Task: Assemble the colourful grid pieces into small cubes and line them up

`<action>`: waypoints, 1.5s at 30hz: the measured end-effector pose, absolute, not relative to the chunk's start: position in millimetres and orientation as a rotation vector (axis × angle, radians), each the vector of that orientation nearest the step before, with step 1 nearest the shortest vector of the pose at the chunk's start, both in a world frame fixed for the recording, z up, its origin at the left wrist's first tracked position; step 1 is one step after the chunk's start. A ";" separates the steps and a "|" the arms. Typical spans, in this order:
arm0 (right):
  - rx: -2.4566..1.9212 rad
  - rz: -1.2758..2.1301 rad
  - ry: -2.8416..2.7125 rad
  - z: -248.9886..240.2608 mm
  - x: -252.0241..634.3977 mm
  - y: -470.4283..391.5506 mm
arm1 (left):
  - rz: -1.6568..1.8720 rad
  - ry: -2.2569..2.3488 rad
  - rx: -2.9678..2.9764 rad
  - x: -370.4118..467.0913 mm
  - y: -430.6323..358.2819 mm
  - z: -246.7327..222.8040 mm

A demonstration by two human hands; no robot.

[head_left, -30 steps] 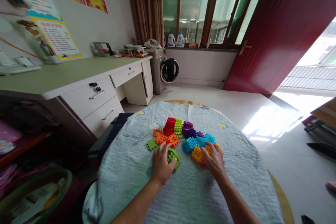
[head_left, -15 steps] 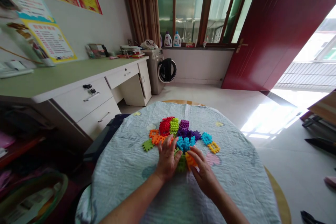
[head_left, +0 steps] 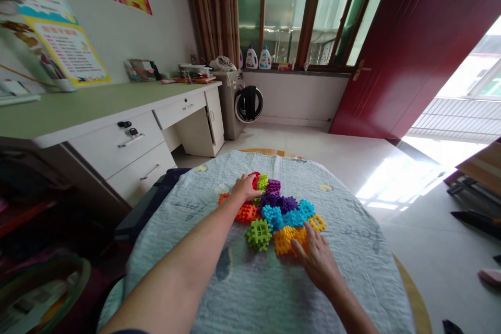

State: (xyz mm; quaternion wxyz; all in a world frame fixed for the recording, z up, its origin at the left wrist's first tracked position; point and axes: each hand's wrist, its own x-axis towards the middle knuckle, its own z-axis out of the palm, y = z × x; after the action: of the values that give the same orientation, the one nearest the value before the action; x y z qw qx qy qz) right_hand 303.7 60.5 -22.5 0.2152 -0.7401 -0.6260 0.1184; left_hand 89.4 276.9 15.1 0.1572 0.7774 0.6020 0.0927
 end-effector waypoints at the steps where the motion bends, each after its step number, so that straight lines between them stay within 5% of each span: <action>1: -2.039 0.338 -1.745 -21.1 301.3 59.9 | 0.287 1.697 2.248 89.9 273.6 13.5; 12: -1.593 0.432 -1.745 -35.2 285.4 62.8 | 0.526 1.065 2.325 80.5 196.8 30.0; 25: -1.400 0.584 -1.803 -11.5 259.1 54.2 | 0.422 1.103 2.419 42.7 82.8 -0.4; 38: -1.683 0.257 -1.753 -30.2 274.0 54.9 | 1.060 1.496 1.998 54.6 108.6 9.6; 45: -1.528 0.511 -1.535 -19.8 283.6 58.9 | 1.165 1.369 1.970 47.1 134.6 26.6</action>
State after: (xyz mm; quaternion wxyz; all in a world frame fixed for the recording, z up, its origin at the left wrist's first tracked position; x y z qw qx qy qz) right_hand 283.6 58.9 -19.8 0.4423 -0.6157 -0.6188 0.2058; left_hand 47.1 134.6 26.6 0.2350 0.7181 0.4989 0.4246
